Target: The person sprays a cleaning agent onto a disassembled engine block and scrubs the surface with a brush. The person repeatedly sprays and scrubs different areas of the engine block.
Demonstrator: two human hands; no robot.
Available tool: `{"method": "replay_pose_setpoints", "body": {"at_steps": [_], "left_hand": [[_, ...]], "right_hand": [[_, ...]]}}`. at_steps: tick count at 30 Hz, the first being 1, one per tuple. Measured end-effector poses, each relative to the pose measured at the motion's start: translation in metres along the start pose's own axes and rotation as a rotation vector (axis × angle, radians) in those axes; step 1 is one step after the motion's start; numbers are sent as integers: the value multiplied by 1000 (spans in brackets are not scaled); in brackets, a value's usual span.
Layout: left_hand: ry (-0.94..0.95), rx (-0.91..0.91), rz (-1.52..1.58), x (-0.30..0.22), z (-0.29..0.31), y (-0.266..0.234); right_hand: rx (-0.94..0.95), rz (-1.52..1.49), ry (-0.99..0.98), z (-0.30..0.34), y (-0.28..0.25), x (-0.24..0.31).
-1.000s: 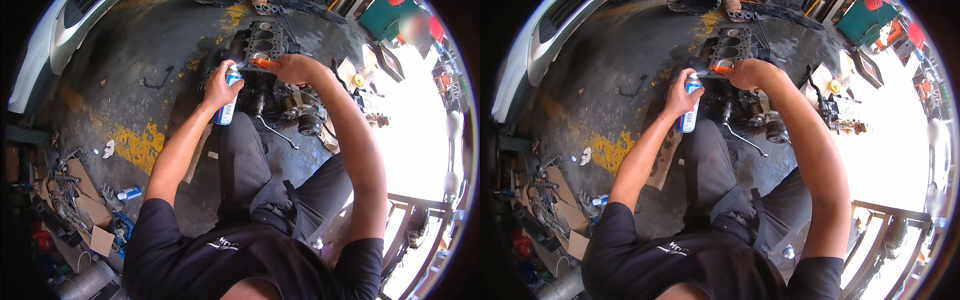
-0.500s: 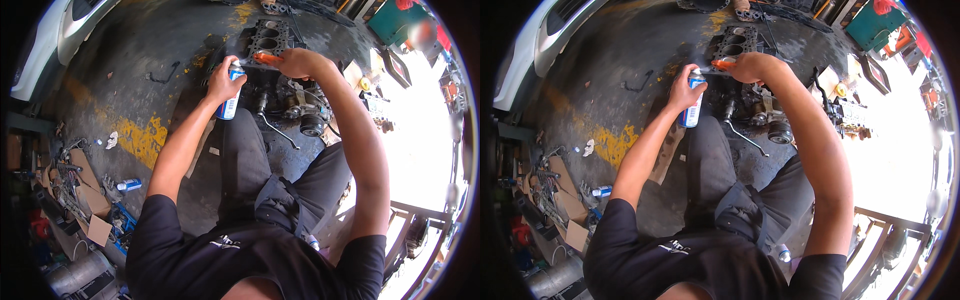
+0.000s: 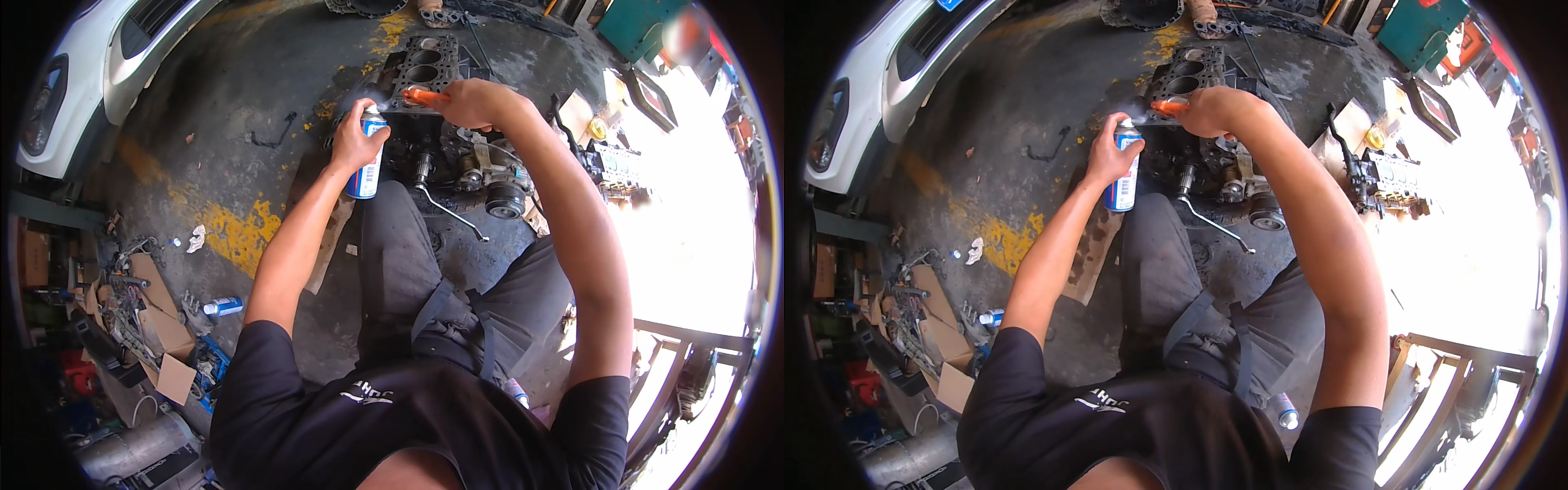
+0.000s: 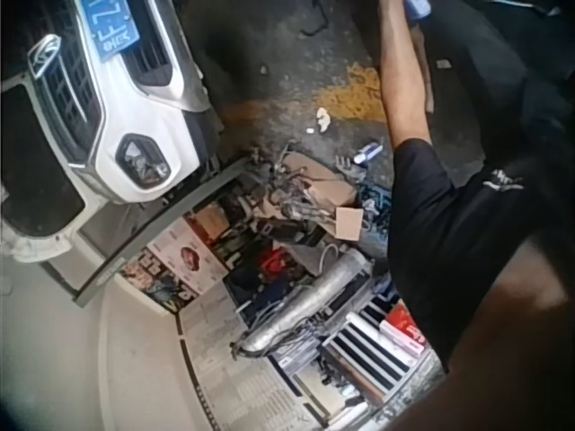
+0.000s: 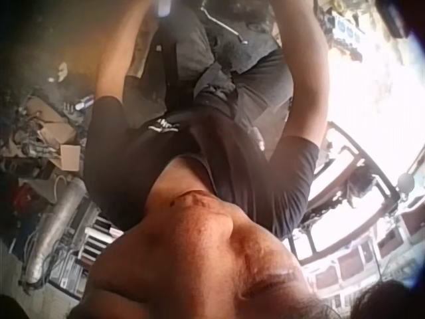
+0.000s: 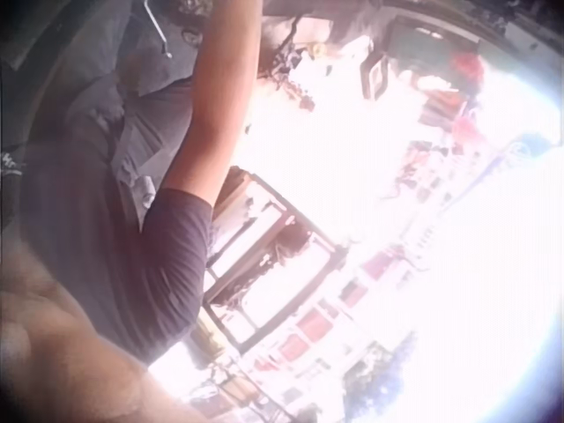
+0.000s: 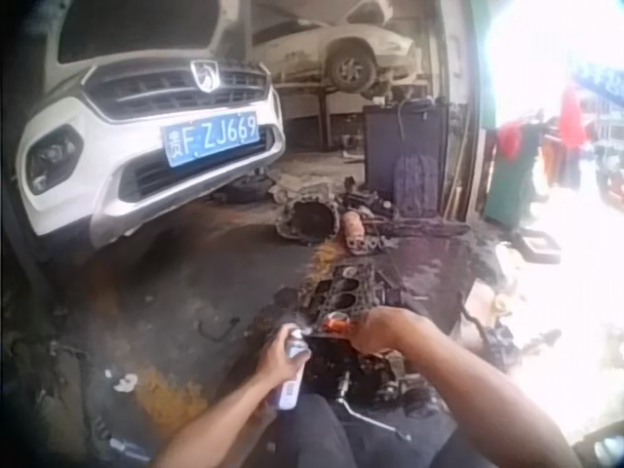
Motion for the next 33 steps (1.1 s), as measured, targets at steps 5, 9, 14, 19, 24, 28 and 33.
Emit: {"method": "replay_pose_setpoints", "body": {"at_steps": [5,9,14,19,24,28,33], "left_hand": [[14,-9,-14,1,-1,1],[-56,27,3,-4,-3,1],[-9,-19,-68,-8,2,0],[-97,12,-92,-14,7,1],[-113,56,-66,-21,10,2],[-25,-38,-89,-9,14,4],[-75,-5,-31,-7,7,3]], "right_hand": [[-5,-66,40,17,0,2],[-52,-36,-66,11,5,-12],[-28,-91,-69,24,-1,1],[-30,-54,-85,16,4,-9],[22,-11,-64,13,5,-16],[32,-43,-74,20,-5,-9],[7,-5,-89,16,-8,-6]]}}
Point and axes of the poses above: each hand's wrist, its own z-axis away from the middle knuckle, its own y-axis out of the palm, x = y × z, the point moved 1 cm from there along -z, towards the middle knuckle, and after that the axes turned 13 degrees about -y, right-handed, at the moved point
